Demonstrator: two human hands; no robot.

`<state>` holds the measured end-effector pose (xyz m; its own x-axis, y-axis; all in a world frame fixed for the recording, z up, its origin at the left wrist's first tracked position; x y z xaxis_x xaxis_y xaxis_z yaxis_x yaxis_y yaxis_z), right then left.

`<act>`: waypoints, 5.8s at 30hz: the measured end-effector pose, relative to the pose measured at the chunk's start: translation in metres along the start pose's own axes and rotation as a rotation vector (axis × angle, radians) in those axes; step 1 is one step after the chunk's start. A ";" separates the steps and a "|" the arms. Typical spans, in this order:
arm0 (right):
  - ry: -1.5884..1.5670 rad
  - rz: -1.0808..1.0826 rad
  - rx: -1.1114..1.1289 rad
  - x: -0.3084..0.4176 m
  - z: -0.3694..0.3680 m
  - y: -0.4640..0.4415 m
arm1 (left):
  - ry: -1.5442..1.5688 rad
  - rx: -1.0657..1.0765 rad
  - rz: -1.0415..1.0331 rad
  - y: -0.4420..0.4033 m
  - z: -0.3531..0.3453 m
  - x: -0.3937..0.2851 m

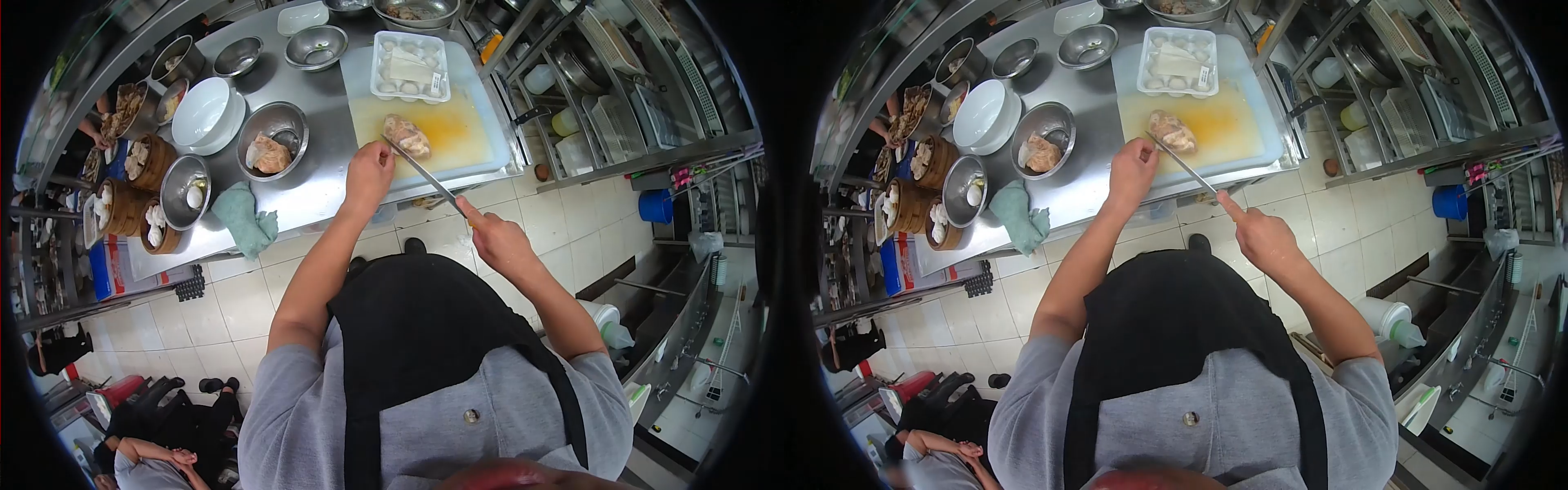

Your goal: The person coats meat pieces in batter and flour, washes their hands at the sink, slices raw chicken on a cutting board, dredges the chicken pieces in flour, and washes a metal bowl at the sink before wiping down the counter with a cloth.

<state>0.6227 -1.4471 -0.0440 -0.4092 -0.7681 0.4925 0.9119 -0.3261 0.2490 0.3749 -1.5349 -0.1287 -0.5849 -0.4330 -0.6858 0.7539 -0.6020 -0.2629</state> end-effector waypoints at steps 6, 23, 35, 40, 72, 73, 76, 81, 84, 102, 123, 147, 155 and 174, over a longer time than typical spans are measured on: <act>0.120 -0.039 0.040 -0.006 -0.009 -0.009 | -0.121 -0.020 -0.089 -0.002 -0.003 -0.003; -0.164 -0.034 0.133 -0.027 0.042 0.072 | 0.160 0.050 0.245 -0.007 0.006 0.020; -0.117 -0.450 -0.106 -0.148 0.143 0.072 | 0.571 0.093 0.275 -0.040 -0.028 0.005; -0.063 -0.505 0.086 -0.149 0.165 0.034 | 0.455 0.049 0.220 -0.042 -0.020 0.002; -0.355 0.155 -0.232 0.077 0.099 -0.171 | -0.531 -0.133 0.187 -0.294 0.135 0.116; -0.354 0.172 -0.223 0.082 0.107 -0.177 | -0.541 -0.150 0.154 -0.289 0.146 0.102; -0.467 0.235 -0.297 0.097 0.140 -0.193 | -0.368 -0.116 0.057 -0.253 0.176 0.051; -0.482 0.550 -0.250 0.110 0.154 -0.230 | -0.232 0.243 -0.056 -0.136 0.170 -0.057; -0.380 0.464 0.329 0.091 0.094 -0.248 | -0.186 0.286 -0.137 -0.084 0.137 -0.070; -1.382 0.316 -0.469 -0.120 0.205 -0.128 | -0.197 -0.495 0.470 0.091 0.200 0.101; 0.179 0.187 -1.176 -0.255 0.345 -0.070 | 0.153 0.636 -0.597 -0.164 -0.168 -0.382; -1.977 -0.309 -0.561 -0.195 -0.007 -0.149 | -0.727 -0.082 -0.049 0.037 0.079 -0.005; -0.513 0.186 -0.323 -0.065 -0.009 -0.148 | -0.194 0.087 -0.335 -0.011 -0.005 -0.064; -0.153 0.058 -0.222 -0.006 0.007 -0.206 | 0.137 0.266 0.392 -0.048 -0.024 0.014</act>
<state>0.4373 -1.3718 -0.0926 -0.3406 -0.7021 0.6253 0.9115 -0.4097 0.0364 0.3371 -1.4956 -0.1424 -0.2140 -0.5795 -0.7864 0.7967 -0.5694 0.2027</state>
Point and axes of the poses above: each hand's wrist, its own y-axis away from the middle knuckle, its own z-axis out of the back of the hand, x = y × z, the point moved 7 cm from there along -y, towards the middle knuckle, and after that the axes turned 12 degrees about -y, right-handed, at the moved point
